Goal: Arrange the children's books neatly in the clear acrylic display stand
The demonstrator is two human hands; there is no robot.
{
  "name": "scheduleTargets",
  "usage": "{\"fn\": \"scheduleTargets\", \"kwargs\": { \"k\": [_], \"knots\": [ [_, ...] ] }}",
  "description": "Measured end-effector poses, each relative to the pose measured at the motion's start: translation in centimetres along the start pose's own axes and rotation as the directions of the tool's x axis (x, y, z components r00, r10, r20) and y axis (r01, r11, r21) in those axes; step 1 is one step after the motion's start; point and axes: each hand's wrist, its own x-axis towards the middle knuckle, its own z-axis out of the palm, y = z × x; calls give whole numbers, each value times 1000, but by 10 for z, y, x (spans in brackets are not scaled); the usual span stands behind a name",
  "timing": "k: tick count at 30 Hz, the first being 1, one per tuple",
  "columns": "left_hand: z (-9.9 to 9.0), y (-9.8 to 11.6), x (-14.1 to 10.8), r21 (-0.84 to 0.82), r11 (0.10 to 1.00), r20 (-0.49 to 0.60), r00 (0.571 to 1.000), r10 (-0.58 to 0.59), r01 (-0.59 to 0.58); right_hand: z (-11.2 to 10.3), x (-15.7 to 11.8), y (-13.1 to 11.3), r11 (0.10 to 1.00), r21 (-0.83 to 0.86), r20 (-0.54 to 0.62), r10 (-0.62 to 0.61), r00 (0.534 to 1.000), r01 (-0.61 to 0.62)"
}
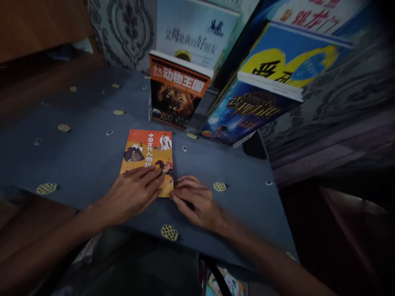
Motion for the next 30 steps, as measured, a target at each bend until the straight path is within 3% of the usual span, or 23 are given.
{"fn": "scheduleTargets", "kwargs": {
  "k": [4,8,12,15,19,22,24,26,28,30],
  "knots": [
    [4,-12,-1,-68,998,6,1000,-14,15,3,7,4,997,32,12,65,998,-65],
    [14,-31,-3,-117,986,57,992,-114,120,13,19,18,986,-50,160,165,973,-159],
    [24,-56,-5,-143,961,84,970,-226,237,21,41,40,945,-183,295,315,902,-270],
    [30,-73,-7,-120,917,97,924,-370,380,25,65,54,893,-268,332,439,835,-362],
    [36,-83,-12,-133,829,115,839,-532,543,37,90,60,797,-364,278,586,761,-481],
    [37,-85,-13,-287,760,94,806,-584,584,51,92,56,732,-392,172,654,737,-557],
    [37,-86,-11,-473,657,67,767,-638,587,60,88,55,734,-367,125,648,751,-572],
    [37,-89,-8,-696,445,82,677,-731,564,65,82,57,756,-321,101,627,772,-571],
    [35,-90,-1,-862,121,182,523,-832,492,66,76,60,768,-265,71,619,782,-584],
    [33,-87,7,-896,-226,367,351,-861,382,65,71,63,781,-201,40,609,792,-591]
  ]
}}
